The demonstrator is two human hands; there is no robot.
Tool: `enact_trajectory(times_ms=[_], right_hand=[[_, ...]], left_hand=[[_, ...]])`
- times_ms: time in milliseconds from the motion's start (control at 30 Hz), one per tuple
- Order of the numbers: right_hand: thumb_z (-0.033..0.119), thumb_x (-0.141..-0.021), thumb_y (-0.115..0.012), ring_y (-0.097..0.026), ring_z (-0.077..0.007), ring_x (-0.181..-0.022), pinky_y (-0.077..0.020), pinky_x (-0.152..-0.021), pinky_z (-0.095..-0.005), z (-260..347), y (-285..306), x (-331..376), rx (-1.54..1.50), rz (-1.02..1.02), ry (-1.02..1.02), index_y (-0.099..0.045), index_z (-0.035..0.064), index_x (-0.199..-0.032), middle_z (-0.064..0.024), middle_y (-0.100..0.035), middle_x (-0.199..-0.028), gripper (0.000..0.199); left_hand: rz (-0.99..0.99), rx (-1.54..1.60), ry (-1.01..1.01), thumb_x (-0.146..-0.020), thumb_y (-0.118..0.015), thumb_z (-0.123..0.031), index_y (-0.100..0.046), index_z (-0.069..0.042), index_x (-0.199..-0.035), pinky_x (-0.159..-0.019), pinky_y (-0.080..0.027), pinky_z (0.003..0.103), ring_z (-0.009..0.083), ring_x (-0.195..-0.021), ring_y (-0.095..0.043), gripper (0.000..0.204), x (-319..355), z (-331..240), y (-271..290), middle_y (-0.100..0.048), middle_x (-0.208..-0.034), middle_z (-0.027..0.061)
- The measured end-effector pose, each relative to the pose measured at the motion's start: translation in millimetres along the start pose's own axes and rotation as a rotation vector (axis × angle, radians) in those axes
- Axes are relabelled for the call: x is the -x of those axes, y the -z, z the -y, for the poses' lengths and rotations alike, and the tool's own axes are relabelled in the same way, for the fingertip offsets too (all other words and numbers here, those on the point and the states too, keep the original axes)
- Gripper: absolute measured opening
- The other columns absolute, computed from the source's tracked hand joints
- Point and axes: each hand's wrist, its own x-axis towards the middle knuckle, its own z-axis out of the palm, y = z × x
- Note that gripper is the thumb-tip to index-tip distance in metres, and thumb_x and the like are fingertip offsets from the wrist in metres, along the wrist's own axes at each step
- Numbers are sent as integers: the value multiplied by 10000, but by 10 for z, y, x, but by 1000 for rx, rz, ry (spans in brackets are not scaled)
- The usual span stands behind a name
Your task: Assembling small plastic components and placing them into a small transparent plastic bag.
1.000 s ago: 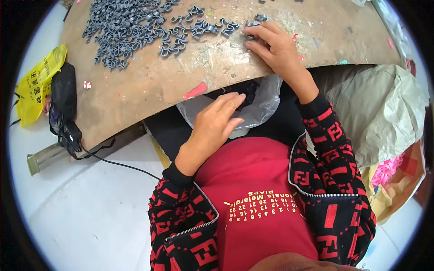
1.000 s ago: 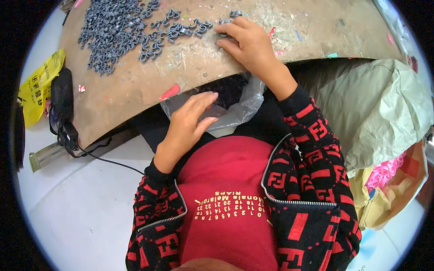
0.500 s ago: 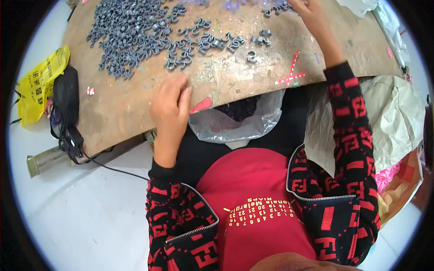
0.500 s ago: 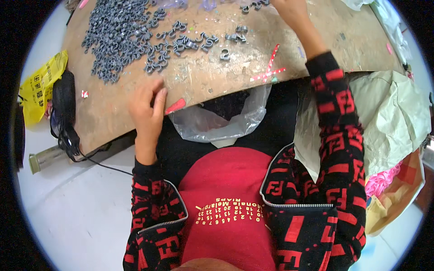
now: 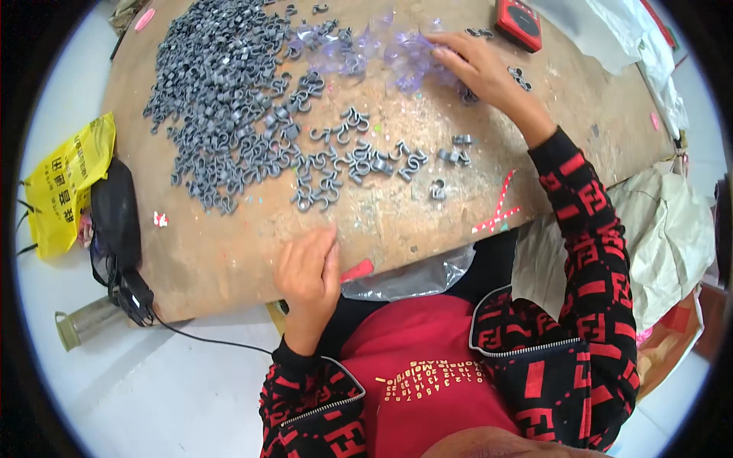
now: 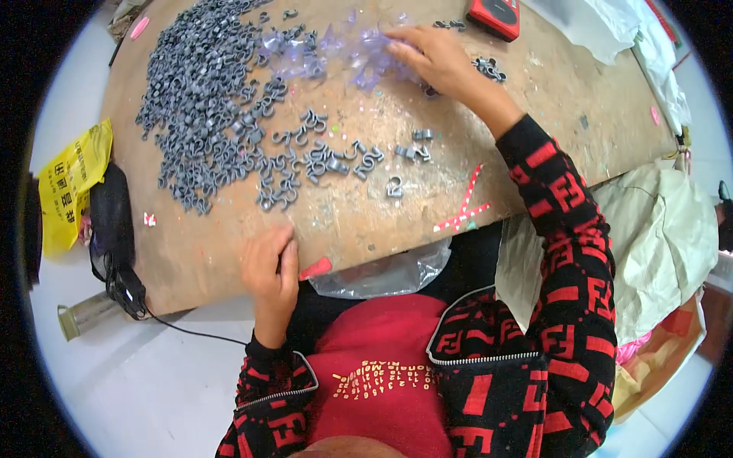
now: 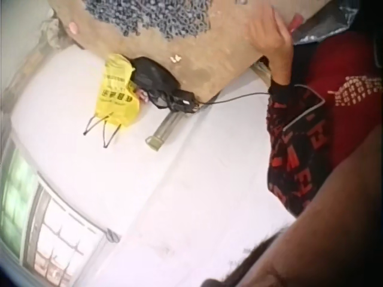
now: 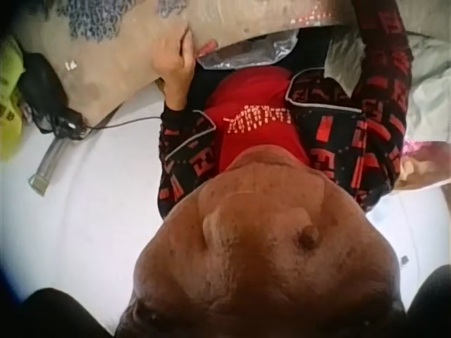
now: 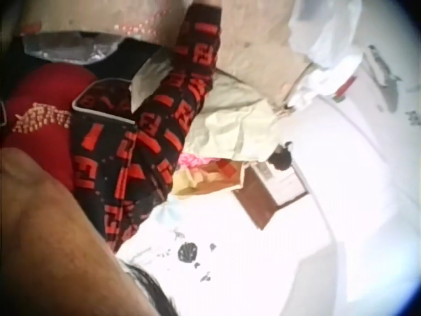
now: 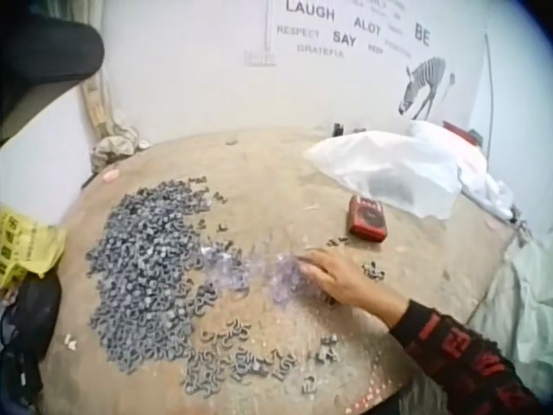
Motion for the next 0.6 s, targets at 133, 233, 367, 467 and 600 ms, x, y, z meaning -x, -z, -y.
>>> enact_trajectory(times_ms=[133,233,367,467,600], right_hand=[[378,-850,-526,-589,-307,-816,-460,-731,-380,83,184,-242,-145,145,-256,-631,134,-1003,-119,-622,-906,307],[392,-842,-548,-611,-276,-917,-460,-811,-352,82,170,-801,-323,64,-328,-604,-5,-1066,-180,-643,-974,459],[416,-822,-575,-590,-267,-954,-452,-826,-352,-158,-346,-1303,-484,160,-37,-574,-18,-1112,-184,-626,-1023,522],[435,-814,-580,-561,-276,-1011,-442,-848,-354,135,-623,-1360,-274,250,65,-511,0,-1197,-201,-604,-1061,583],[398,-810,-587,-542,-316,-1028,-443,-845,-375,605,-602,-1265,-250,215,168,-454,71,-1267,-221,-593,-1033,577]], left_hand=[[20,25,32,-716,-620,35,-618,-11,-960,-657,-452,334,272,-763,-588,248,-2,21,12,-628,-901,127],[4,38,74,-715,-621,38,-619,-9,-956,-644,-450,333,270,-754,-588,245,8,39,9,-629,-899,126],[-32,32,75,-712,-621,45,-618,-7,-965,-629,-448,332,272,-725,-584,258,-31,46,-20,-629,-886,130],[-60,40,93,-709,-624,48,-618,-7,-968,-625,-448,333,276,-710,-580,265,-27,42,-32,-627,-873,132],[-71,27,106,-703,-630,47,-620,-7,-958,-628,-450,336,281,-714,-581,261,-14,43,8,-625,-855,133]])
